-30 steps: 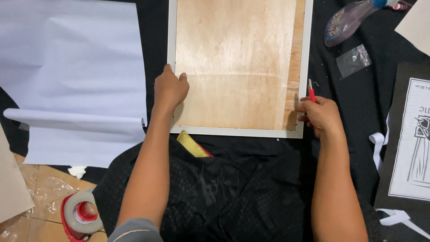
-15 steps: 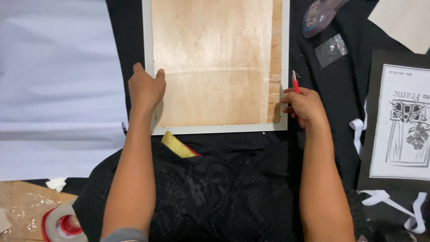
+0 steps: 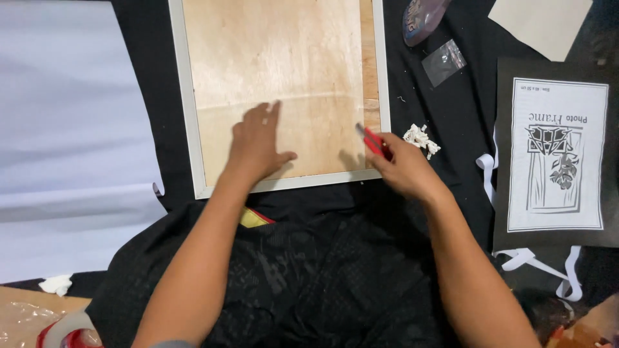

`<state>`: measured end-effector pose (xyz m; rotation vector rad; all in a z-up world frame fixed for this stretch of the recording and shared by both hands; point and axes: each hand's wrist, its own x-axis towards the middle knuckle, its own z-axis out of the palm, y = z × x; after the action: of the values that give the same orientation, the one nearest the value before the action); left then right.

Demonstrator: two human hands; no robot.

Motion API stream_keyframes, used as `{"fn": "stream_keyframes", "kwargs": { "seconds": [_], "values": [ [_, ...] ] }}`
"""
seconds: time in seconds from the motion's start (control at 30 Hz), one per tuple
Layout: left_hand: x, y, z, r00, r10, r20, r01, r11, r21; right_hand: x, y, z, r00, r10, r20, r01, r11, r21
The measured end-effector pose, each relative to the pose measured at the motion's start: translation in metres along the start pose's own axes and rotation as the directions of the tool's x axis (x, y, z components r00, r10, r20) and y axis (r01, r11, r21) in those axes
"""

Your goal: Trimming the edges of a wooden board with a utility knife to fit it into a picture frame.

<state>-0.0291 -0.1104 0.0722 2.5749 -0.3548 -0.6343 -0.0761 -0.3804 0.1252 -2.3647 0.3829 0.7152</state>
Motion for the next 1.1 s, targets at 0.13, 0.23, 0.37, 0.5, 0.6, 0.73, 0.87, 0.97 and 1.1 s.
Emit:
{"fn": "stream_keyframes", "kwargs": {
  "seconds": [0.13,0.23,0.37,0.5,0.6,0.73,0.87,0.97,1.1],
  "values": [
    [0.006,-0.005,0.059,0.982,0.191,-0.002,-0.188,0.969,0.159,-0.019,0.009,-0.017,1.000,0.012,0.003,-0.012,0.998,-0.070],
    [0.001,0.002,0.067,0.970,0.238,0.038,-0.240,0.941,0.239,-0.030,0.025,-0.029,0.982,0.113,-0.152,-0.128,0.987,-0.093],
    [-0.004,0.006,0.063,0.974,0.228,-0.001,-0.218,0.933,0.287,-0.034,0.041,-0.019,0.960,0.220,-0.174,-0.251,0.950,-0.183],
    [-0.009,0.007,0.065,0.964,0.265,-0.014,-0.246,0.914,0.323,-0.013,0.091,0.003,0.944,0.241,-0.224,-0.286,0.938,-0.195],
    [-0.007,0.007,0.070,0.953,0.300,-0.039,-0.271,0.903,0.333,-0.005,0.082,0.007,0.920,0.307,-0.244,-0.352,0.921,-0.168],
    [-0.006,0.008,0.074,0.948,0.316,-0.029,-0.287,0.893,0.345,-0.012,0.050,0.005,0.927,0.321,-0.192,-0.335,0.941,-0.046],
    [-0.005,0.008,0.075,0.935,0.349,-0.056,-0.305,0.878,0.368,-0.012,0.059,0.008,0.938,0.332,-0.096,-0.336,0.941,-0.033],
    [-0.005,0.010,0.072,0.932,0.356,-0.064,-0.309,0.876,0.371,-0.013,0.066,0.010,0.940,0.336,-0.050,-0.337,0.942,-0.002],
    [-0.005,0.012,0.069,0.933,0.345,-0.100,-0.284,0.879,0.384,-0.009,0.068,0.006,0.936,0.330,-0.122,-0.318,0.941,0.113]
  ]
}}
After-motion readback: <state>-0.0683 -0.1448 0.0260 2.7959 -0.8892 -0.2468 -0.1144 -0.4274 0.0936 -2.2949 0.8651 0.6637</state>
